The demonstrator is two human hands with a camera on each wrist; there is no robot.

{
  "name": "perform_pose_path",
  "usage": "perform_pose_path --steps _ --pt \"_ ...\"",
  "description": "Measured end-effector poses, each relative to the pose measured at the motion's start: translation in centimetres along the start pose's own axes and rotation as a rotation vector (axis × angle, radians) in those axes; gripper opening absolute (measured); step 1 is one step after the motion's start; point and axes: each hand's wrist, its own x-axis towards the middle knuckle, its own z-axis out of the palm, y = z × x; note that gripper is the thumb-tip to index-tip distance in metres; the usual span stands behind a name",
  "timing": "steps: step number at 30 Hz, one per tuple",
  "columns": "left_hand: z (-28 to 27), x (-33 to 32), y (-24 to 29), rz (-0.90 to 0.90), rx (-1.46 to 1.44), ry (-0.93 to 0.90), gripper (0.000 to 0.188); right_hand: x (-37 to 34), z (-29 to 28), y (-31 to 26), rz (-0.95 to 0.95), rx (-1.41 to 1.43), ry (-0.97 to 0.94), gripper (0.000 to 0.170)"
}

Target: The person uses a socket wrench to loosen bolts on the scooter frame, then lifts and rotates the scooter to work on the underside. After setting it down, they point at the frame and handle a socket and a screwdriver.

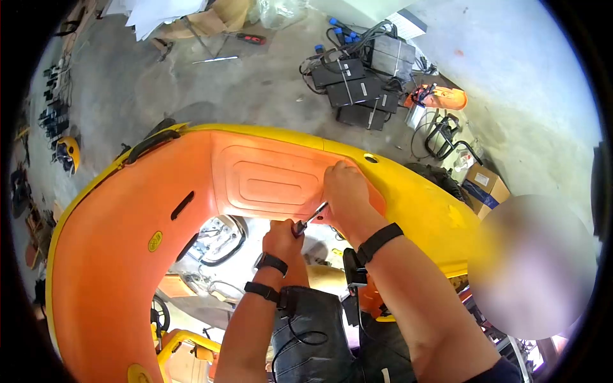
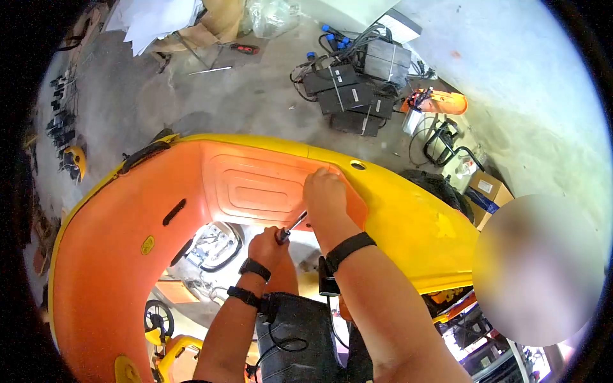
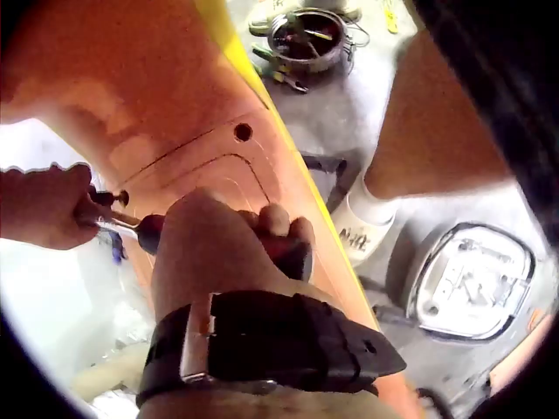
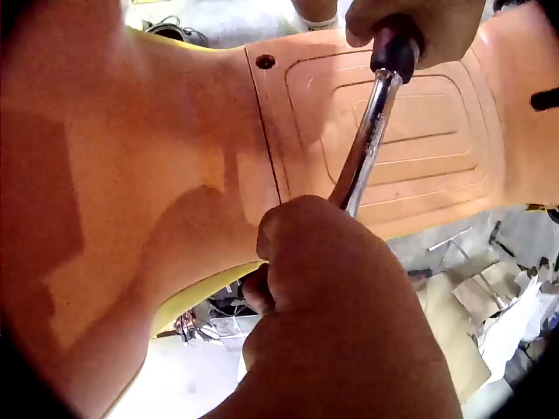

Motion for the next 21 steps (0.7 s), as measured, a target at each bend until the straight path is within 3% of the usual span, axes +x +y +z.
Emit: perform_pose_path --steps 2,4,6,7,8,9,10,11,12,14,15,16,18,19,20,21 --pt "-1.5 1.2 0.1 -0.053 0.136 0.027 0.020 -0.3 -0.1 0.3 -0.023 -0.007 -0.018 0.016" --pt "-7.1 4.3 0.3 0.149 0.274 0.071 0.021 -0.5 0.3 0.3 0.213 0.359 -0.115 0.013" --pt "-12.3 9.3 1.8 0.473 0.552 0.050 0.023 -0.6 0.6 0.0 0.261 0.483 -0.104 0.017" --pt "-15.7 10.3 5.4 0.509 0.627 -0.065 0.020 -0.6 0.8 -0.1 0.309 0.599 -0.091 0.020" --pt "-15.5 12.6 6.8 0.674 0.680 0.173 0.015 -0.4 0.6 0.0 0.304 0.596 -0.095 0.020" --pt "-17.2 13.9 11.1 0.779 0.809 0.050 0.014 -0.2 0.2 0.5 0.432 0.866 -0.214 0.021" --pt "-17.6 13.9 15.3 0.914 1.002 0.126 0.014 0.1 -0.1 1.1 0.558 1.131 -0.335 0.023" --pt "-14.3 16.7 17.0 1.182 0.916 0.521 0.013 0.4 0.8 1.9 0.586 1.337 -0.411 0.023" --pt "-14.2 16.0 20.3 1.182 1.027 0.367 0.014 0.7 2.1 2.4 0.581 1.328 -0.412 0.023" --pt "-14.0 15.5 20.9 1.101 1.152 0.325 0.015 1.4 4.0 3.1 0.544 1.486 -0.433 0.018" --pt "-13.9 15.8 19.0 0.980 1.084 0.324 0.014 0.5 -1.1 2.8 0.520 1.148 -0.427 0.016" --pt "-14.2 16.0 16.6 0.862 1.021 0.312 0.015 0.5 -0.6 3.0 0.533 1.157 -0.434 0.016" --pt "-15.7 14.0 9.1 0.714 0.649 0.183 0.020 1.1 0.2 2.7 0.169 0.666 -0.212 0.024" --pt "-16.0 11.5 7.3 0.525 0.683 0.077 0.023 0.7 -0.2 2.1 0.153 0.573 -0.158 0.022" --pt "-15.3 9.4 4.6 0.504 0.581 -0.095 0.028 0.5 0.0 1.6 0.149 0.586 -0.156 0.022" --pt "-12.1 7.5 1.4 0.360 0.471 -0.138 0.032 0.3 0.6 1.3 0.087 0.422 -0.127 0.020"
